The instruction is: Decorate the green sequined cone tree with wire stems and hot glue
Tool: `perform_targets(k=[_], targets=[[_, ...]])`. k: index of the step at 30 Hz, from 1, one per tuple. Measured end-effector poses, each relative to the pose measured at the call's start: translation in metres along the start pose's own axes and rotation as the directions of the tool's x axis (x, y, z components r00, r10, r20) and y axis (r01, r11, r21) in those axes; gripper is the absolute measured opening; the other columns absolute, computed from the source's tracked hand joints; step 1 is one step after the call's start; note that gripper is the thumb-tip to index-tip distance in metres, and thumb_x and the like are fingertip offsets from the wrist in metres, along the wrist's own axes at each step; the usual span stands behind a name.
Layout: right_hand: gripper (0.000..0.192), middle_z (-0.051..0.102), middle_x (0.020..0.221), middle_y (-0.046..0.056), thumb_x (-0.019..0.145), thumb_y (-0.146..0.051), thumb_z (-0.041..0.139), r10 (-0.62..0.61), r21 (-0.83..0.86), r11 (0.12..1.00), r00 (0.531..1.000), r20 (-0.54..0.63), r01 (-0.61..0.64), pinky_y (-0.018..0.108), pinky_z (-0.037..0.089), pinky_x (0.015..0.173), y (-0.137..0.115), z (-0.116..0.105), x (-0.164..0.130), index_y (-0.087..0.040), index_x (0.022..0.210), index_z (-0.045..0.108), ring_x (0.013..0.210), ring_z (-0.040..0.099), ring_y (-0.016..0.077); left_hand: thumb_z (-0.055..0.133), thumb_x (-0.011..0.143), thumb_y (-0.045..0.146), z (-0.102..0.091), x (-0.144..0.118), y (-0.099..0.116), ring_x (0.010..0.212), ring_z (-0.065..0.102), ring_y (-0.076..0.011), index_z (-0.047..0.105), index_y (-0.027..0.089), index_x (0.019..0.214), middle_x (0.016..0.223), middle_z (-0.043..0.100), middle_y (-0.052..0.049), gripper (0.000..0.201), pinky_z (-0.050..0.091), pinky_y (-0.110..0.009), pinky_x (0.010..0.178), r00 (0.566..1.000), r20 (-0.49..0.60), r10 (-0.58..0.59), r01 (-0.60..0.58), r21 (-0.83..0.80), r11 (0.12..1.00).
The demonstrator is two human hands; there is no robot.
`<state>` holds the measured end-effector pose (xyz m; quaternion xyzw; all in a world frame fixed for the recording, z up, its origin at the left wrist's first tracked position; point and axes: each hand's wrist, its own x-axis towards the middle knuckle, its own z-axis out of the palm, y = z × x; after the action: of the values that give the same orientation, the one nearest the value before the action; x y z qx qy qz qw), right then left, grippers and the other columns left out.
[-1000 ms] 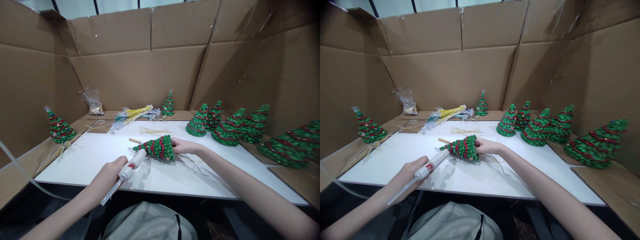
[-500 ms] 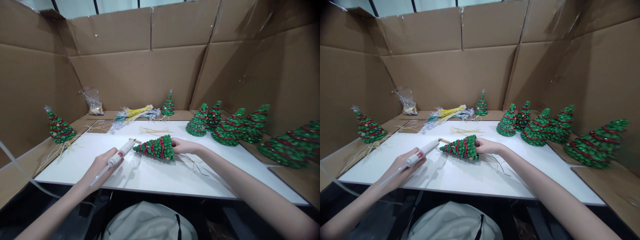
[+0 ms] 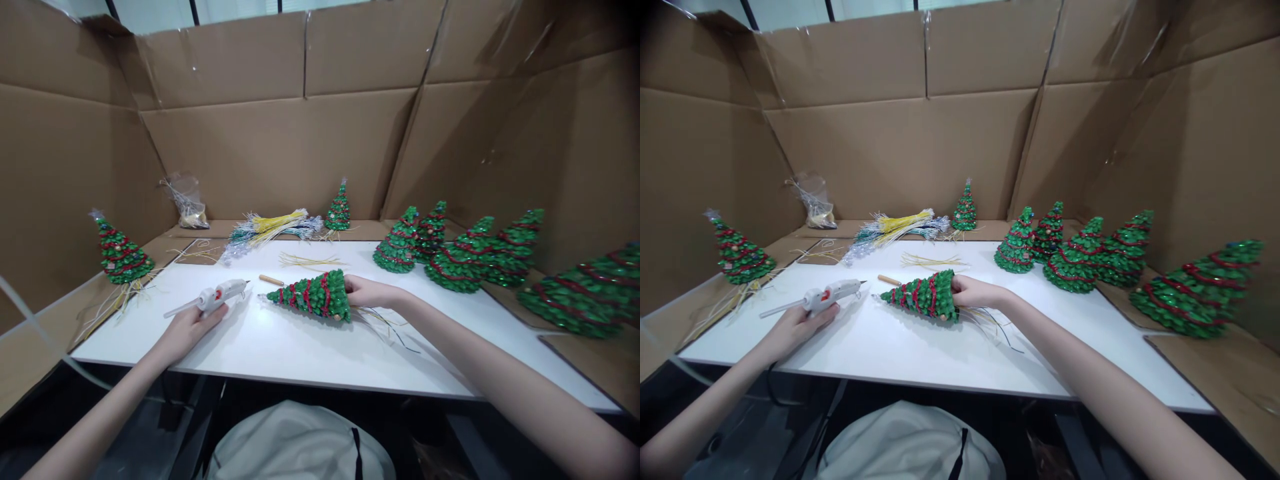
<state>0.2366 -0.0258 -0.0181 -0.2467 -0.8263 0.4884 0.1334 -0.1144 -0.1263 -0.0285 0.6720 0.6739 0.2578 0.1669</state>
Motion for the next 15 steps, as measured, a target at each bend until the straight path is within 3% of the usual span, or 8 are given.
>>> perform_targets(k=[4,10,15], targets=[[0.025,0.067,0.103,0.007,0.075,-0.024,0.055,0.011,0.001,1.000,1.000,-0.005,-0.011,0.037,0.045,0.089,0.000,0.001,-0.001,-0.012,0.095,0.063,0.098,0.058,0.0233,0.042,0.080,0.057,0.000,-0.001,-0.003,0.083,0.058,-0.0235,0.061,0.016,0.096,0.090,0.065,-0.004,0.048,0.043,-0.028,0.072,0.999,0.018,0.046,-0.048,0.099,0.994],[0.028,0.067,0.102,0.007,0.075,-0.025,0.056,0.034,0.008,0.999,0.999,-0.006,-0.034,0.038,0.046,0.087,-0.001,0.001,-0.001,-0.012,0.098,0.063,0.098,0.059,0.0240,0.039,0.082,0.056,-0.009,-0.016,-0.001,0.063,0.055,-0.0179,0.055,0.017,0.070,0.070,0.058,-0.003,0.043,0.039,-0.026,0.060,0.994,-0.060,0.086,-0.059,0.363,0.930],[0.028,0.067,0.101,0.006,0.074,-0.025,0.056,0.036,0.030,0.999,0.999,-0.010,-0.035,0.037,0.046,0.086,0.001,0.001,0.000,-0.011,0.098,0.063,0.096,0.059,0.0235,0.037,0.085,0.055,-0.018,-0.027,-0.006,0.068,0.057,-0.0165,0.058,0.020,0.088,0.081,0.061,-0.002,0.040,0.040,-0.026,0.064,0.991,-0.069,0.116,-0.084,0.357,0.930]])
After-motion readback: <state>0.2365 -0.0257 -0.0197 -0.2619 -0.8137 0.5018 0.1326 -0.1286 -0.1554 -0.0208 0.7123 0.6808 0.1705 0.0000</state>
